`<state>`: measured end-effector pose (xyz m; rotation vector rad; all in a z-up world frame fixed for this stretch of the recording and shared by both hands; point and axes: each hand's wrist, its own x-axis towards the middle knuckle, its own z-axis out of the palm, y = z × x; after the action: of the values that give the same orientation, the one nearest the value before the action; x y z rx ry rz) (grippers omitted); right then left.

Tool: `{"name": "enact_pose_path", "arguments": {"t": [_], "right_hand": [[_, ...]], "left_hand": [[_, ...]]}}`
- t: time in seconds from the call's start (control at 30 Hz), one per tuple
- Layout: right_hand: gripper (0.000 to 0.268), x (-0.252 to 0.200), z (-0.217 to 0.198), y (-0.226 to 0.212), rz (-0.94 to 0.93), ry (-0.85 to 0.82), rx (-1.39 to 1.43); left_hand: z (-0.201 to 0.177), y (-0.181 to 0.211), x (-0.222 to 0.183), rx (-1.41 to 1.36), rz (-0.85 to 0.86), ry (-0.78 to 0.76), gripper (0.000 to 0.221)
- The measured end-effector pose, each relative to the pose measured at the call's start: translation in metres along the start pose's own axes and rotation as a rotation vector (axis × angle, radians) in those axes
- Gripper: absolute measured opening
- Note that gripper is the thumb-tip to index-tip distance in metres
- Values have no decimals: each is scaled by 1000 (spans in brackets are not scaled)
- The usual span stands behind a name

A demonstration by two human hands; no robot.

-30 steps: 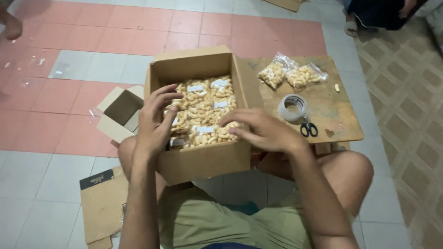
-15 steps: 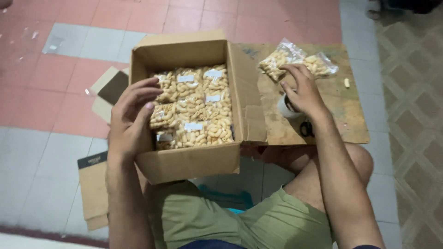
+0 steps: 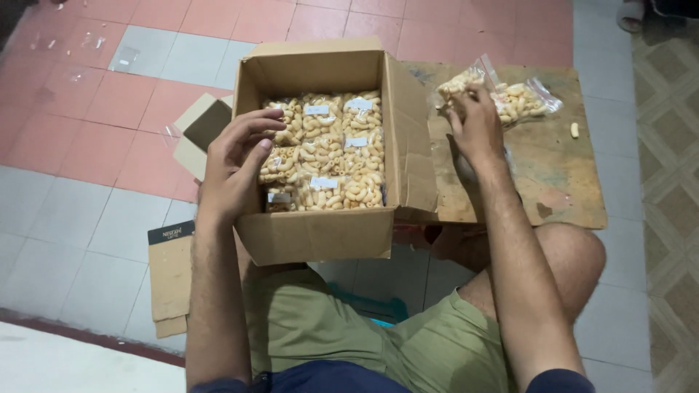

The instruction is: Packing small bags of snacks into a cardboard box and sealing it with tape.

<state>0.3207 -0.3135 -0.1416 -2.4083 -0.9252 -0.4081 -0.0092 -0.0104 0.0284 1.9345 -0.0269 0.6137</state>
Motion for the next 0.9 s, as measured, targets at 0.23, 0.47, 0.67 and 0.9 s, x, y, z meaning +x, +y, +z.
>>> {"name": "enact_pose_path", "arguments": {"t": [0.23,0.47,0.67,0.9], "right_hand": [[51,-8,-65,-76,167,524,448],[56,-31,-98,-160,123,383,1467],[61,-51,-102,-246,46,184,1413],[55,-49,-62,-238,-1,73,1283]], "left_hand": [[5,14,-2,-3,-42,-23,20],[16,19,3,72,-12,-43,21],[57,34,-3,-366,-66,-49,36],[77,-32,2,-365,-78,219,41]]}}
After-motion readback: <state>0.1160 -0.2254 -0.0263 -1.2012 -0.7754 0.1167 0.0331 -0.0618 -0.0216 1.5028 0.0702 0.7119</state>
